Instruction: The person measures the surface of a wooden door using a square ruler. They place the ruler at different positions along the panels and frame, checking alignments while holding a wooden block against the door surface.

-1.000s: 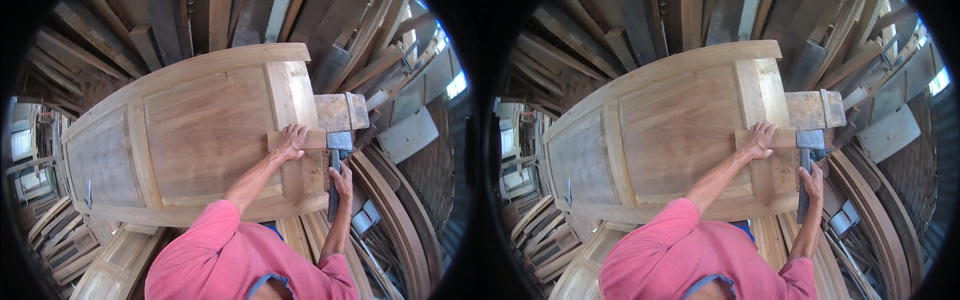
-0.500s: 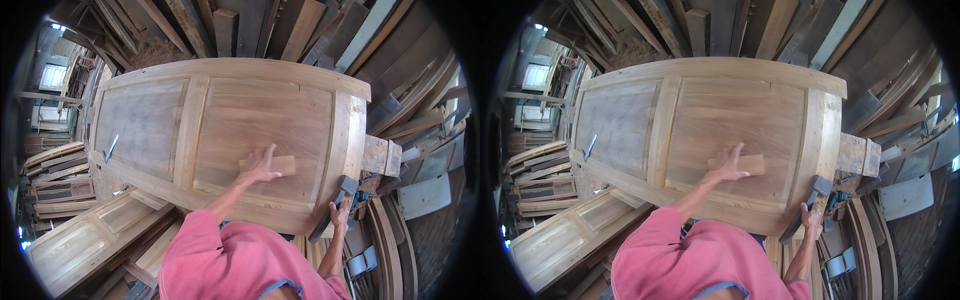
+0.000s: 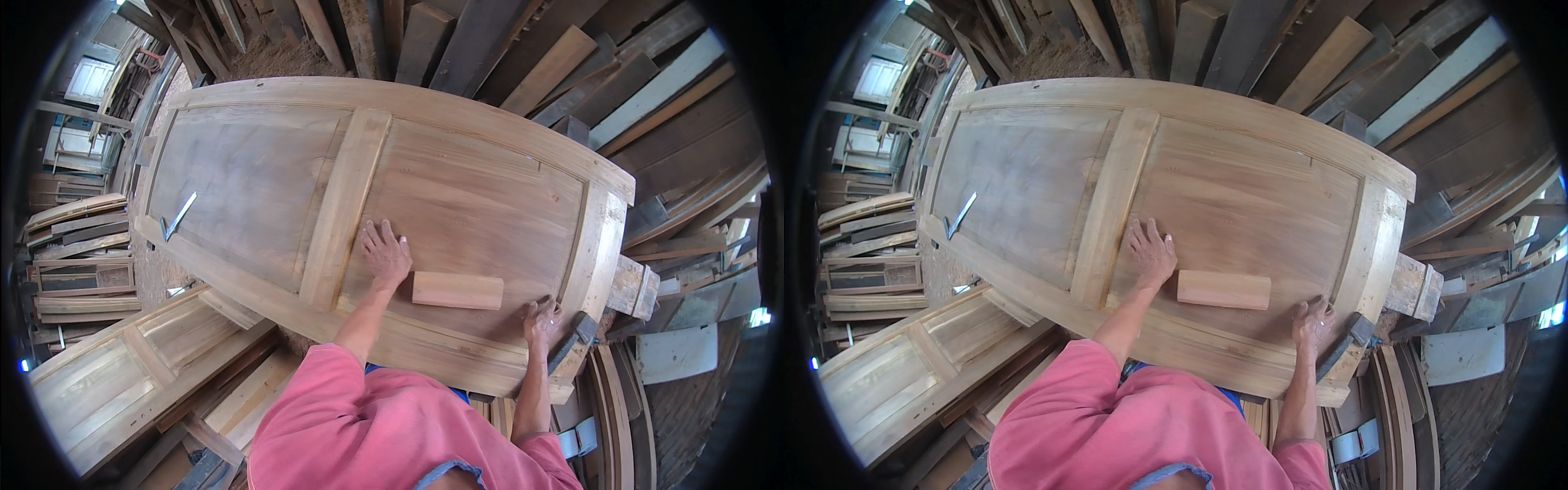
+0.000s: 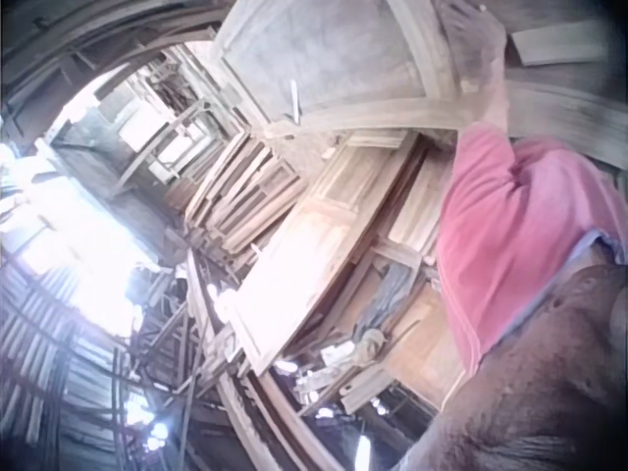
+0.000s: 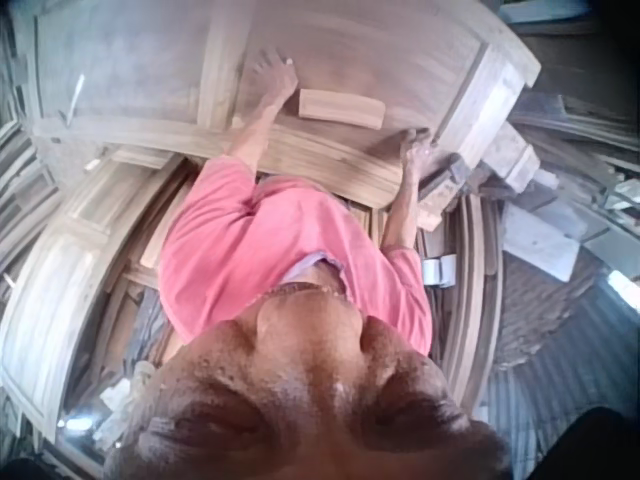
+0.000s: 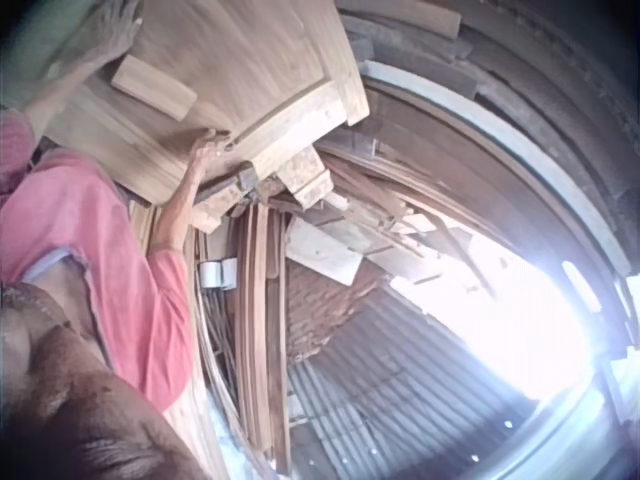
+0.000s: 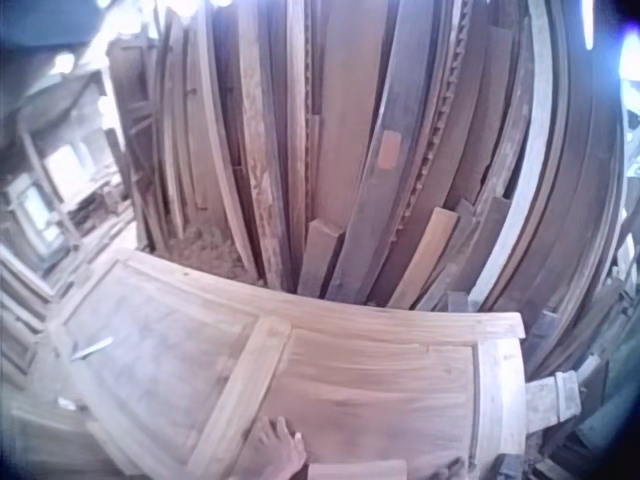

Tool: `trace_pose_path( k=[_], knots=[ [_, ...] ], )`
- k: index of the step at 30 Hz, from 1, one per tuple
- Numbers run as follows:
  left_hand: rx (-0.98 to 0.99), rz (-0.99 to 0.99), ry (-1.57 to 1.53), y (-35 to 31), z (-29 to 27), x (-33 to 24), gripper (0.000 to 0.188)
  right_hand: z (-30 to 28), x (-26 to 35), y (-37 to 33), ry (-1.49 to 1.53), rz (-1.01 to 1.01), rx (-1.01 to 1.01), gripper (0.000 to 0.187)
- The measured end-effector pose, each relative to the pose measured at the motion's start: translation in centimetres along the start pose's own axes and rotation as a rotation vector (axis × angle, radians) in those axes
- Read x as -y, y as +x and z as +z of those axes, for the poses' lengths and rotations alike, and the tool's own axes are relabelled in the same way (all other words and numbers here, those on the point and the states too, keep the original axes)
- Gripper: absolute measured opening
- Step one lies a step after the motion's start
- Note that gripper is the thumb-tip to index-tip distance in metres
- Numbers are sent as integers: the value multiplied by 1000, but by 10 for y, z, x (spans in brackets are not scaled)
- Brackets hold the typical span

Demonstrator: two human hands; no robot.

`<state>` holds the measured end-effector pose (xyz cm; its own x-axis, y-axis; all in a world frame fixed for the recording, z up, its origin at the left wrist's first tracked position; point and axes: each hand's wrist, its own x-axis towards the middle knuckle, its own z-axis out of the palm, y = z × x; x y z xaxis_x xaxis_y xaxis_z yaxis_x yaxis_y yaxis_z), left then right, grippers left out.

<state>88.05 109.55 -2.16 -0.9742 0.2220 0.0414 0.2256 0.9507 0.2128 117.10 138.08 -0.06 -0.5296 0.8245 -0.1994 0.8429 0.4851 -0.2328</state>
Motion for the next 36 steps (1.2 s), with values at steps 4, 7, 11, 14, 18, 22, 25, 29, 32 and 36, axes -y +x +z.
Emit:
trace_pose_path(
  k=[4, 7, 11, 14, 18, 22, 25, 29, 32, 36],
  knots=[
    [95, -52, -46, 4, -8, 1, 68, 9, 56, -7, -107, 252, -26, 72],
    [104, -50, -66, 5, -9, 1, 68, 17, 60, -10, -147, 256, 9, 73],
    [105, -4, -89, 7, -9, 5, 68, 23, 58, -7, -204, 250, 52, 78],
    [117, -2, -107, 8, -11, 5, 68, 23, 51, 0, -215, 247, 92, 80],
    [175, 0, -145, 11, -14, 5, 68, 28, 38, 13, -272, 207, 137, 83],
    [218, -2, -189, 11, -15, 12, 68, 24, 34, 18, -245, 122, 201, 83],
    [214, 1, -199, 11, -14, 16, 68, 23, 35, 23, -281, 118, 228, 84],
    [207, -19, -182, 15, -17, 16, 67, 26, 30, 26, -276, 134, 312, 88],
    [171, 13, -123, 17, -23, 5, 69, 30, 14, 32, -535, -55, 462, 48],
    [161, 26, -91, 18, -24, -4, 67, 51, -4, 38, -537, 11, 369, 64]
  ],
)
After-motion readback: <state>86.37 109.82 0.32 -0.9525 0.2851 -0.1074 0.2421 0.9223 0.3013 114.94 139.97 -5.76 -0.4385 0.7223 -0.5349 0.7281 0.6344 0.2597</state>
